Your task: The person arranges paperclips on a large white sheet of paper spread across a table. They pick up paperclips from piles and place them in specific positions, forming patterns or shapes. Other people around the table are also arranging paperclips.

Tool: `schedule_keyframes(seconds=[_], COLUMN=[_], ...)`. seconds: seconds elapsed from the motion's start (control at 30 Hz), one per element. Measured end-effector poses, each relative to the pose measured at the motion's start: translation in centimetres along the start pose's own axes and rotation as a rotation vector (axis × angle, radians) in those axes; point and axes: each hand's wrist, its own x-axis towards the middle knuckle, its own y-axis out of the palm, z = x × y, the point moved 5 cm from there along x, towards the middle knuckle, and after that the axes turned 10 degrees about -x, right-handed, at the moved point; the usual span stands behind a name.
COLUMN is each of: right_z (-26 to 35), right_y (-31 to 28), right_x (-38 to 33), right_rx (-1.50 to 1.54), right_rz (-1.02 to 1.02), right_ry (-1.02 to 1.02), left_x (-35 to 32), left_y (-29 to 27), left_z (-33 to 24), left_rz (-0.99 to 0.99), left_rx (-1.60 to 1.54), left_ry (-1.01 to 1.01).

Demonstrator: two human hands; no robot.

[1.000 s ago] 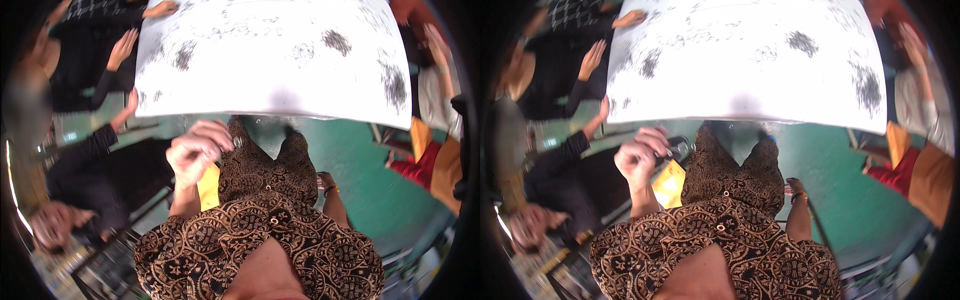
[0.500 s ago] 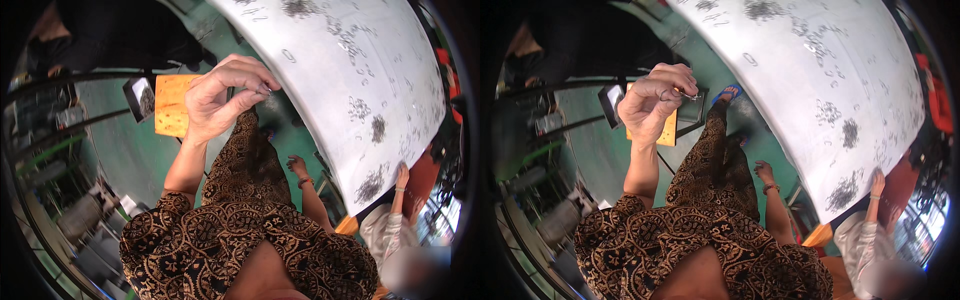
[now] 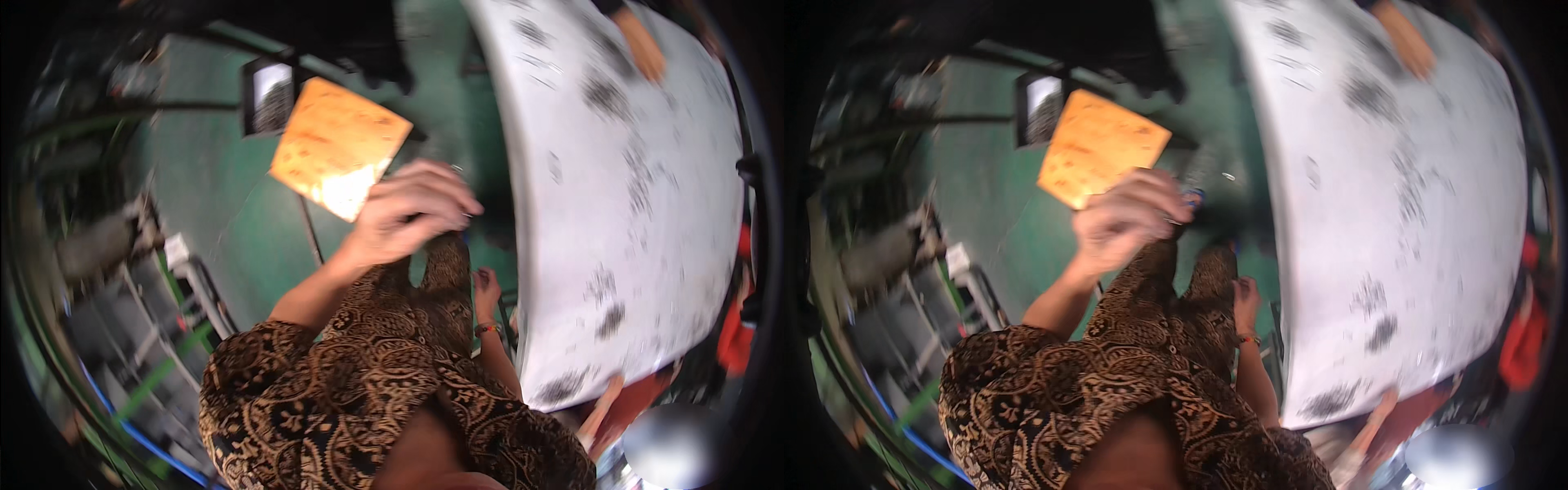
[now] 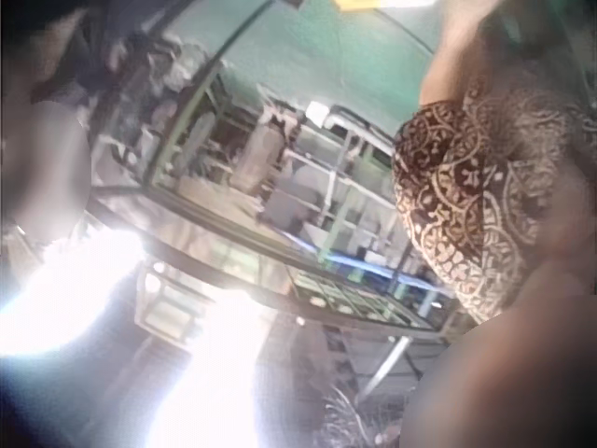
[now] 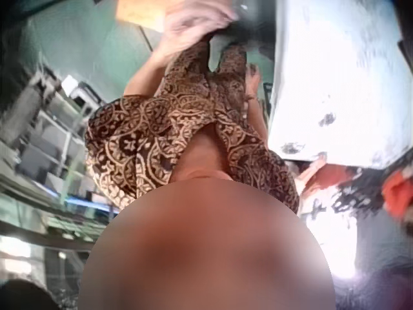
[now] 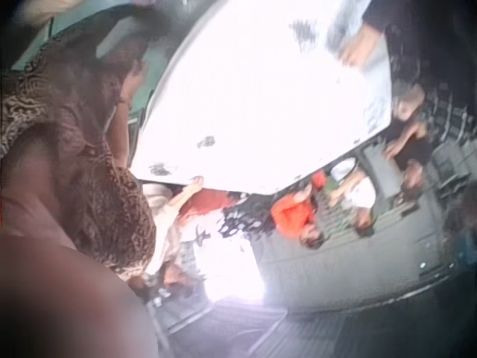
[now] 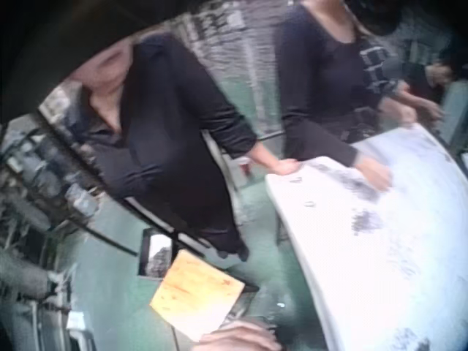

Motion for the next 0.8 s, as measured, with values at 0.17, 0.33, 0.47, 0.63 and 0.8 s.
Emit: schedule_keyframes(seconds=[0.17,0.33,0.47,0.63,0.8], right_z=[0.1,-6.2,-12.3,-20.8,-25.0], right_y=[4.4,8.4,11.5,16.5,23.4], right_x=[3.5,7.9,12.6,20.6,31.0], right_rx=[0.025,0.366,0.493,0.590,0.337], right_rz=[0.323,0.398,0.161,-0.188,-0.147], right_ry=[0.112,0.493,0.682,0.783,0.315], left_x=[-2.7,-7.2,-11.6,-18.4,-27.0], left_y=[-0.8,-1.0,-0.7,-0.5,-0.2], left_z=[-0.2,3.1,7.0,13.3,20.1], left_rz=[-0.181,-0.436,-0.473,-0.456,-0.491], left_rx=[0.029,0.226,0.330,0.451,0.445], left_ry=[0.026,0.037,0.000,-0.066,-0.178])
